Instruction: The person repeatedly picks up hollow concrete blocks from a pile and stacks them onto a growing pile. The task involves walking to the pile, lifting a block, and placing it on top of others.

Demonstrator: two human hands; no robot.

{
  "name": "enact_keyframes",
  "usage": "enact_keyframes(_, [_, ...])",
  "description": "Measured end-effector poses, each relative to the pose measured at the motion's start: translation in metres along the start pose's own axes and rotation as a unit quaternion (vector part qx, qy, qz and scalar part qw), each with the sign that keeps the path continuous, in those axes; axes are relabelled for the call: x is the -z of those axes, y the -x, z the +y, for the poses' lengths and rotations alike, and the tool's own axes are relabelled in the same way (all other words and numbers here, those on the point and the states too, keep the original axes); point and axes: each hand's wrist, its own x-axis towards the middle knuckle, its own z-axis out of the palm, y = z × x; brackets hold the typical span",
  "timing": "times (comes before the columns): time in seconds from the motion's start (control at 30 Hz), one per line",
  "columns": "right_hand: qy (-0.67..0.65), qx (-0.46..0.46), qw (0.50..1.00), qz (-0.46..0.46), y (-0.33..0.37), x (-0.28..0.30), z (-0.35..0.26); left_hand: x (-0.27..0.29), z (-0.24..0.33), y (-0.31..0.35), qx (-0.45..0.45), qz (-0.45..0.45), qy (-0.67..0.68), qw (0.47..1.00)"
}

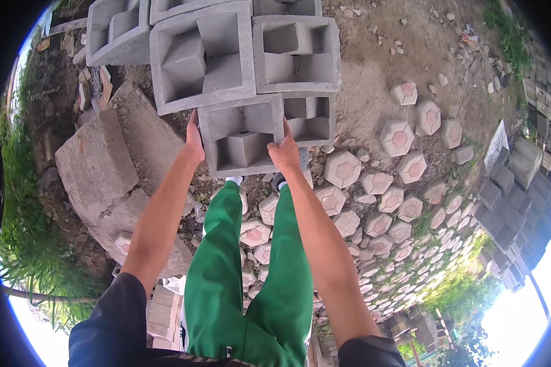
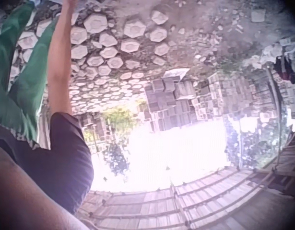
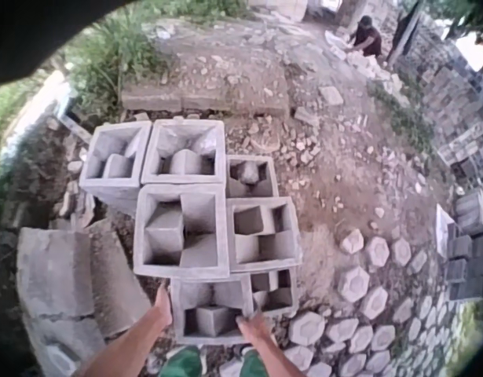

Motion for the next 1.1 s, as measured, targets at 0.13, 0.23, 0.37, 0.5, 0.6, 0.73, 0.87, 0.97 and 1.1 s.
enact_keyframes(0.13, [-0.018, 0.015, 1.0, 0.003, 0.0, -0.001, -0.002, 0.004, 0.0, -0.002, 0.009, -0.035, -0.047, 0.998])
enact_keyframes(0.23, [0.018, 0.009, 0.999, -0.027, -0.001, 0.002, 0.002, 0.001, -0.004, 0.003, 0.03, -0.003, -0.059, 0.998])
enact_keyframes(0.37, [0.014, 0.033, 0.999, -0.029, 0.008, 0.001, 0.017, 0.019, -0.025, 0.004, 0.037, -0.023, -0.052, 0.998])
enact_keyframes(0.5, [-0.045, 0.017, 0.997, -0.057, 0.026, 0.01, 0.016, 0.019, -0.05, 0.028, 0.036, -0.013, 0.014, 0.999])
enact_keyframes(0.6, [-0.005, 0.007, 0.997, -0.078, 0.025, 0.018, 0.01, 0.021, -0.059, 0.032, 0.04, 0.029, 0.031, 0.998])
enact_keyframes(0.73, [-0.078, 0.03, 0.989, -0.119, 0.021, 0.02, 0.016, 0.031, -0.061, 0.023, 0.004, -0.01, 0.048, 0.999])
enact_keyframes(0.87, [-0.189, -0.038, 0.976, -0.103, 0.026, 0.024, 0.028, 0.03, -0.039, 0.017, 0.038, -0.021, 0.095, 0.995])
enact_keyframes(0.97, [-0.286, -0.148, 0.943, -0.084, 0.025, 0.019, 0.057, 0.023, -0.024, 0.009, 0.052, -0.007, 0.051, 0.997])
enact_keyframes(1.1, [-0.392, -0.257, 0.876, -0.119, 0.032, 0.015, 0.076, 0.035, -0.016, -0.023, 0.033, 0.021, 0.031, 0.999])
